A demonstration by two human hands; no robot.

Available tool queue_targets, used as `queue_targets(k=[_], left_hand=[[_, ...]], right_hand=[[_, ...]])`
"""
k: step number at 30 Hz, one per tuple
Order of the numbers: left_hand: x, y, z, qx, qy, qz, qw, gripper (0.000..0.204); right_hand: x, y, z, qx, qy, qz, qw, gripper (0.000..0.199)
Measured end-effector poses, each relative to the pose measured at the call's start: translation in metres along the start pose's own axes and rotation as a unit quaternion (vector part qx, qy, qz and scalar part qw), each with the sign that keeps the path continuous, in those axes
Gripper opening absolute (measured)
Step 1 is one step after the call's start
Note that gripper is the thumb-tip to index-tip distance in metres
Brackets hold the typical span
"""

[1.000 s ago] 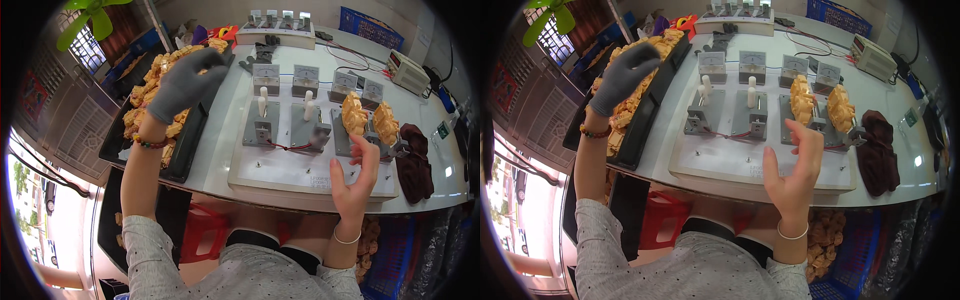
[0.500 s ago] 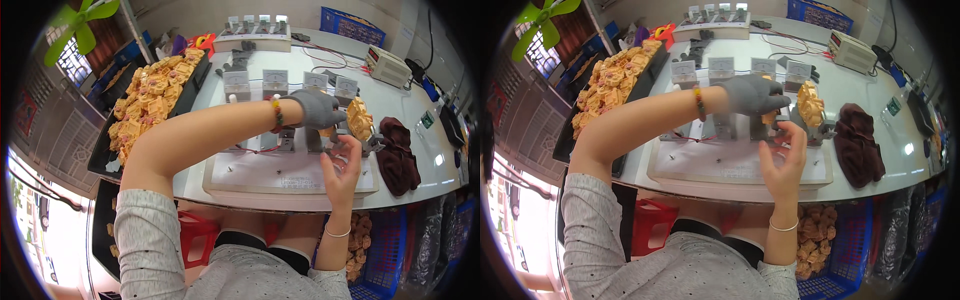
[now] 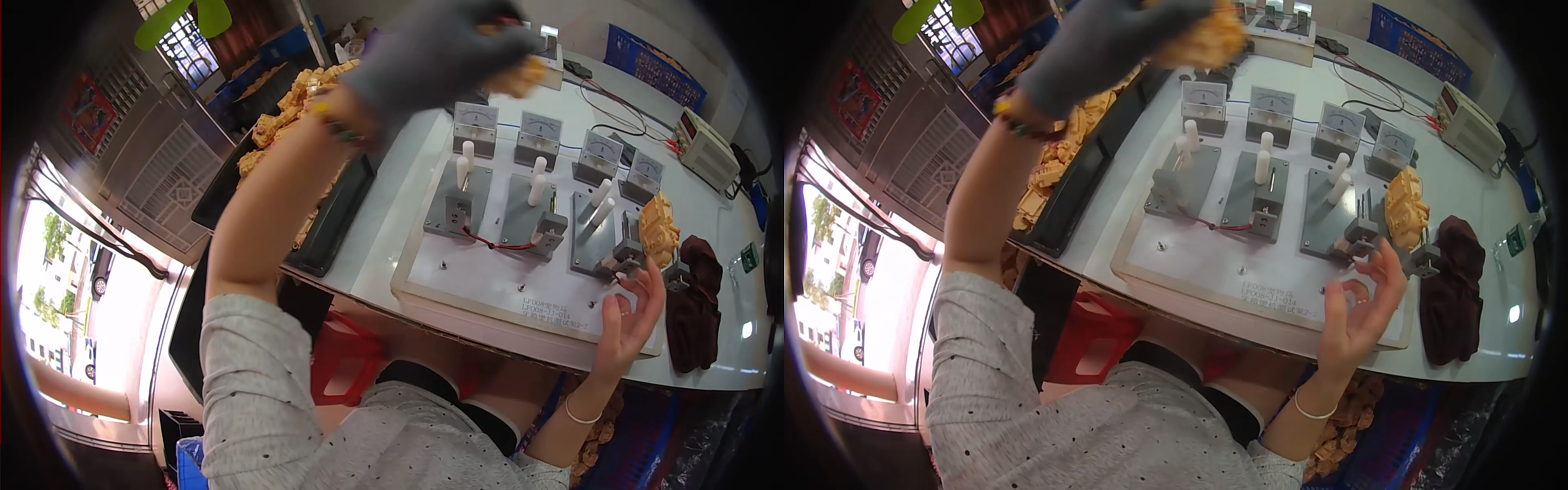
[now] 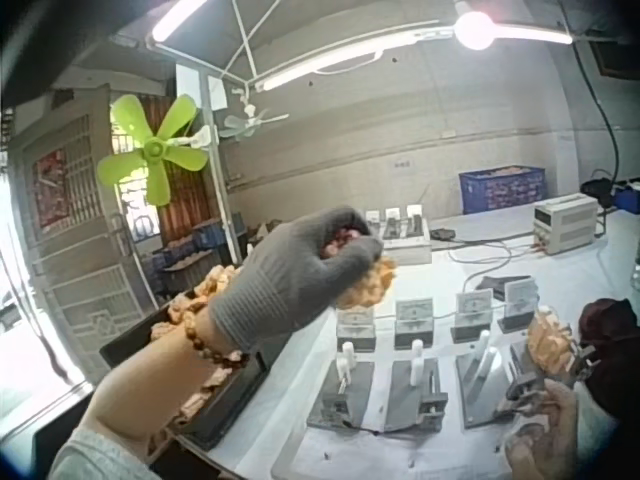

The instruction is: Testing orange mechanical components using a testing fixture with meters.

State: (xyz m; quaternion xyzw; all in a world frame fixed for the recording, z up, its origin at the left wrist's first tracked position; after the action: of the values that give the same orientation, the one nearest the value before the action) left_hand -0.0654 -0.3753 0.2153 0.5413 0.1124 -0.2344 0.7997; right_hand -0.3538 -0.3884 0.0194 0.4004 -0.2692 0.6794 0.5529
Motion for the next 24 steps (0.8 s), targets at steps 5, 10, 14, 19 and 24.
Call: queue_targets(k=[5,10,14,19,24], left_hand=[[0.203,0.138,-0.163,-0.078,0.335,0.2,0.917,0.044],[0.339,0.16,-0.283,-0.11,0.362,0.101,0.92,0.047],[0.325,0.141,-0.239,-0.177,0.35,0.023,0.919,0.04],[0.214,0.082,-0.081,-0.213,0.114,0.137,0.961,0.026],[0.012,-0.057,0.016,0.08,-0.033,-0.072,0.994,0.031]], right_hand=[[0.004,0.054,-0.057,-0.019,0.014,0.087,0.996,0.058],[0.003,0.089,-0.064,0.003,0.053,0.006,0.999,0.052],[0.006,0.105,-0.059,0.017,0.073,-0.021,0.997,0.048],[0.01,0.138,-0.041,-0.083,0.007,-0.181,0.98,0.045],[-0.015,0.1,0.019,0.059,-0.061,-0.064,0.994,0.044]])
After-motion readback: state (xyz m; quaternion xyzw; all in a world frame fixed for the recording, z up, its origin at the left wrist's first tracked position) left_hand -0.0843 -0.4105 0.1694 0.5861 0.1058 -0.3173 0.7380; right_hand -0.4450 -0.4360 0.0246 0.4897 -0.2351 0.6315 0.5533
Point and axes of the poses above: each hand's wrist, its own z-axis towards the middle knuckle, its own y-axis out of the back of the hand, x = y × z, the point moved 1 cm from there along z, towards the middle knuckle, and after that the axes turned 13 degrees about x, right-handed, at the moved point
